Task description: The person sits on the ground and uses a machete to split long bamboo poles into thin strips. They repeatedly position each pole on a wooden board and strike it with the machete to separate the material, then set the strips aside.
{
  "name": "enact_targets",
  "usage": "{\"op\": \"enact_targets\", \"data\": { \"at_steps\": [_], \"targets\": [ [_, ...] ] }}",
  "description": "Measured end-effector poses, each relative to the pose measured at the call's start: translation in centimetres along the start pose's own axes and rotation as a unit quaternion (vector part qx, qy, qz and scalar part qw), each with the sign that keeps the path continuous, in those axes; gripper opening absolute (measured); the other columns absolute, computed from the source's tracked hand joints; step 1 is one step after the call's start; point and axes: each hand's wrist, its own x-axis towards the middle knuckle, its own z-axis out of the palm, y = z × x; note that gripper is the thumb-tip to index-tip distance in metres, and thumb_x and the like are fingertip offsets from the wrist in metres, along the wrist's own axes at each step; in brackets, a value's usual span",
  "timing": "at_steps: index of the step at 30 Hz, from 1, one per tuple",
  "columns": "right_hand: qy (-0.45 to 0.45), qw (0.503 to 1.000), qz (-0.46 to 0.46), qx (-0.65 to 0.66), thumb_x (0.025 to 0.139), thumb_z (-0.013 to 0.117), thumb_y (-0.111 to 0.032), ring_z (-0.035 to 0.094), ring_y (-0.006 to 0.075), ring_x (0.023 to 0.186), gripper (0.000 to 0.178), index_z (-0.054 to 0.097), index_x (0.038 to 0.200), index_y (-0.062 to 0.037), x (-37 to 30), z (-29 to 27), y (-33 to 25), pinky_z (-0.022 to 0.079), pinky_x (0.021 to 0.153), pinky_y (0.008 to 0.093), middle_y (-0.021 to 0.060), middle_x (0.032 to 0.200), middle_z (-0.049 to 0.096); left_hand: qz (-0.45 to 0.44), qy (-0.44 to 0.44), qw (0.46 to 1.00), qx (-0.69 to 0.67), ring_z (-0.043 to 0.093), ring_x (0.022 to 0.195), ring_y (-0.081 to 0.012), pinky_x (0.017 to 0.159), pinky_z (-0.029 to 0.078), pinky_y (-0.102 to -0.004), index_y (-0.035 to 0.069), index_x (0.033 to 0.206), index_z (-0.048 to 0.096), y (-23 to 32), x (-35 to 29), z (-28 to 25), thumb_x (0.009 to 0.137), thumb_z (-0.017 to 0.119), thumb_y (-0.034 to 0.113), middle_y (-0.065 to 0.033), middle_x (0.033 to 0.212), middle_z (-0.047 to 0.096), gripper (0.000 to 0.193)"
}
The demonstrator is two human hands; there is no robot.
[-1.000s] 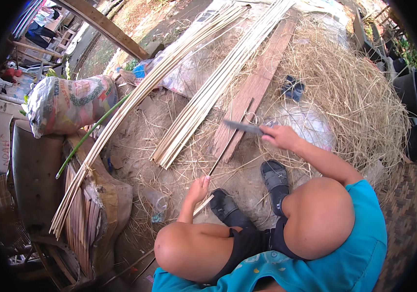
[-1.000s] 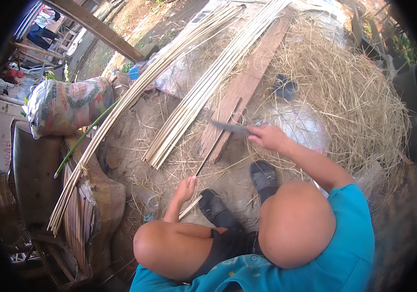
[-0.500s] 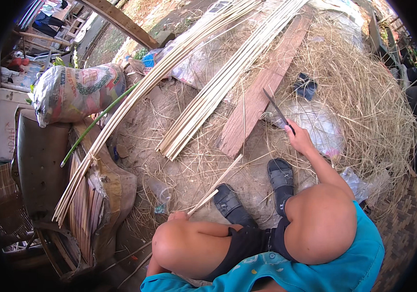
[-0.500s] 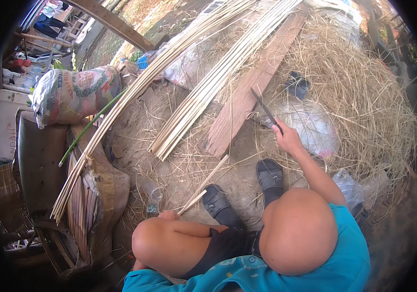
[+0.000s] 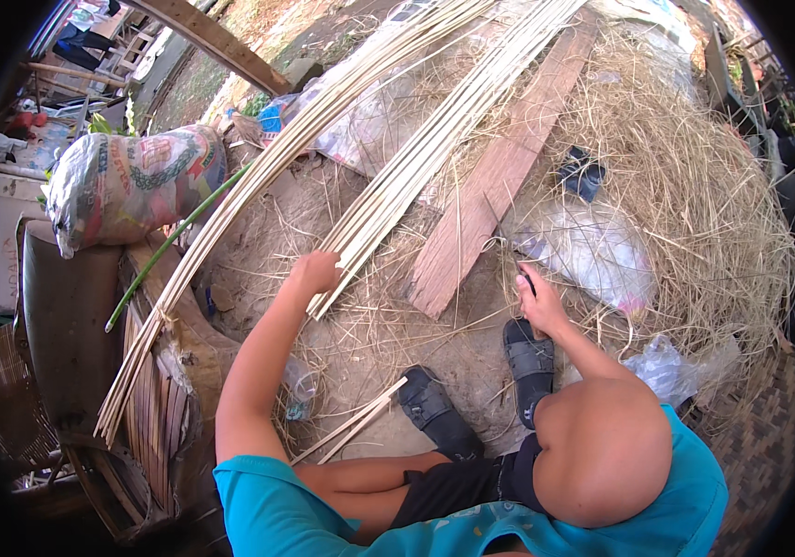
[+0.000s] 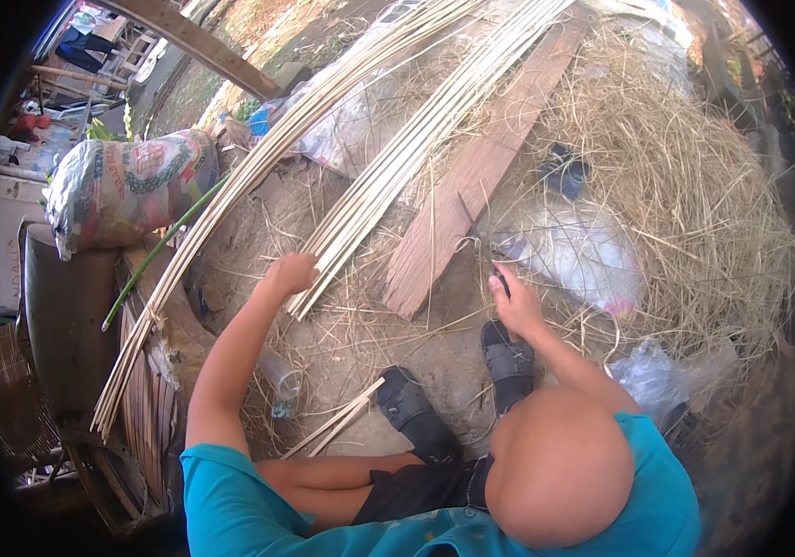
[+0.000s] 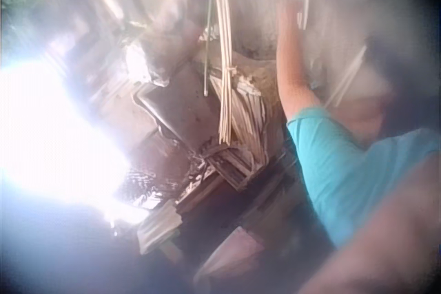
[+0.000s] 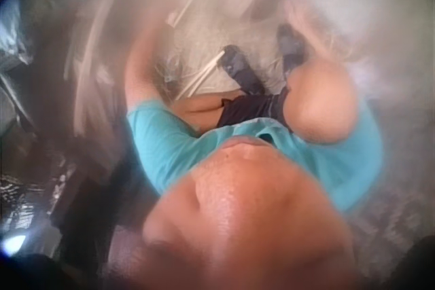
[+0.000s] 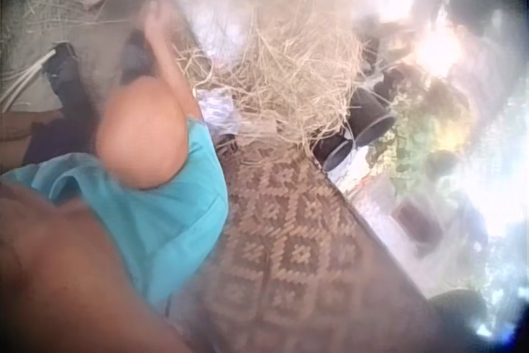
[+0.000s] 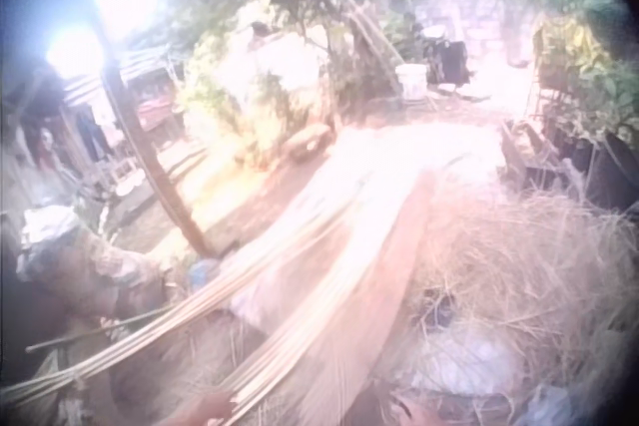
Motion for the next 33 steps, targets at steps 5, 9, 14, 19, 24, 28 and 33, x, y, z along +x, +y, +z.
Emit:
{"op": "enact_targets", "data": {
  "at_steps": [5,9,14,19,24,28,33],
  "targets": [
    [-0.019,1.000,-0.002,0.017,0.105,0.053,-0.037,0.070,0.0392,0.098,0.047,0.056,0.139,-0.0043,-0.9,0.3,-2.4,0.052,0.089,0.0436,0.0249,0.103,0.070,-0.114,0.179,0.958,-0.191,0.067,0.108,-0.0412,0.093,0.053,-0.0522,0.005,0.110,0.069,3.6,15.6,0.5,0.098,0.050,0.024,-0.0233,0.114,0.070,0.029],
    [-0.063,0.998,0.029,-0.006,0.105,0.053,-0.037,0.071,0.0423,0.099,0.049,0.051,0.143,-0.0071,-1.1,-2.3,-2.8,0.053,0.087,0.0461,0.0249,0.101,0.072,-0.198,0.234,0.941,-0.145,0.065,0.109,-0.0429,0.093,0.051,-0.0550,0.005,0.114,0.068,7.3,21.0,4.4,0.099,0.047,0.020,-0.0246,0.117,0.068,0.030],
    [-0.053,0.998,-0.025,-0.032,0.104,0.054,-0.036,0.072,0.0403,0.092,0.047,0.052,0.143,-0.0080,-0.8,-2.4,-3.2,0.054,0.083,0.0446,0.0226,0.098,0.073,-0.124,0.216,0.945,-0.210,0.067,0.102,-0.0431,0.089,0.052,-0.0508,0.003,0.110,0.068,2.2,19.0,1.3,0.099,0.053,0.028,-0.0238,0.103,0.071,0.031],
    [-0.043,0.998,0.041,0.029,0.103,0.059,-0.033,0.071,0.0264,0.075,0.048,0.050,0.141,-0.0051,-1.4,-2.7,-2.2,0.055,0.073,0.0409,0.0158,0.088,0.072,-0.081,0.304,0.891,-0.329,0.068,0.078,-0.0278,0.071,0.051,-0.0396,0.001,0.105,0.066,5.2,13.4,-10.5,0.096,0.066,0.050,-0.0161,0.084,0.070,0.049],
    [-0.119,0.939,0.112,0.301,0.104,0.060,-0.033,0.064,0.0132,0.070,0.045,0.044,0.135,-0.0056,-0.2,-0.9,-5.2,0.055,0.062,0.0308,0.0057,0.088,0.064,-0.042,0.394,0.841,-0.368,0.057,0.067,-0.0151,0.060,0.044,-0.0342,0.004,0.105,0.066,5.2,8.2,-15.6,0.093,0.074,0.042,-0.0057,0.070,0.056,0.040],
    [-0.204,0.789,0.111,0.568,0.106,0.054,-0.039,0.063,0.0135,0.072,0.043,0.044,0.133,-0.0078,4.1,0.5,-12.7,0.057,0.062,0.0290,0.0068,0.095,0.062,-0.029,0.432,0.813,-0.390,0.041,0.061,-0.0162,0.057,0.039,-0.0361,0.006,0.102,0.067,10.1,7.9,-16.8,0.093,0.074,0.040,-0.0021,0.066,0.044,0.036],
    [-0.576,0.732,0.155,0.328,0.106,0.052,-0.043,0.062,0.0126,0.069,0.039,0.048,0.119,-0.0069,3.3,9.8,-17.3,0.057,0.058,0.0291,0.0053,0.087,0.060,0.009,0.468,0.809,-0.355,0.051,0.061,-0.0169,0.060,0.044,-0.0374,0.006,0.106,0.072,16.9,9.4,-20.2,0.093,0.074,0.046,-0.0028,0.068,0.056,0.042]
  ]
}}
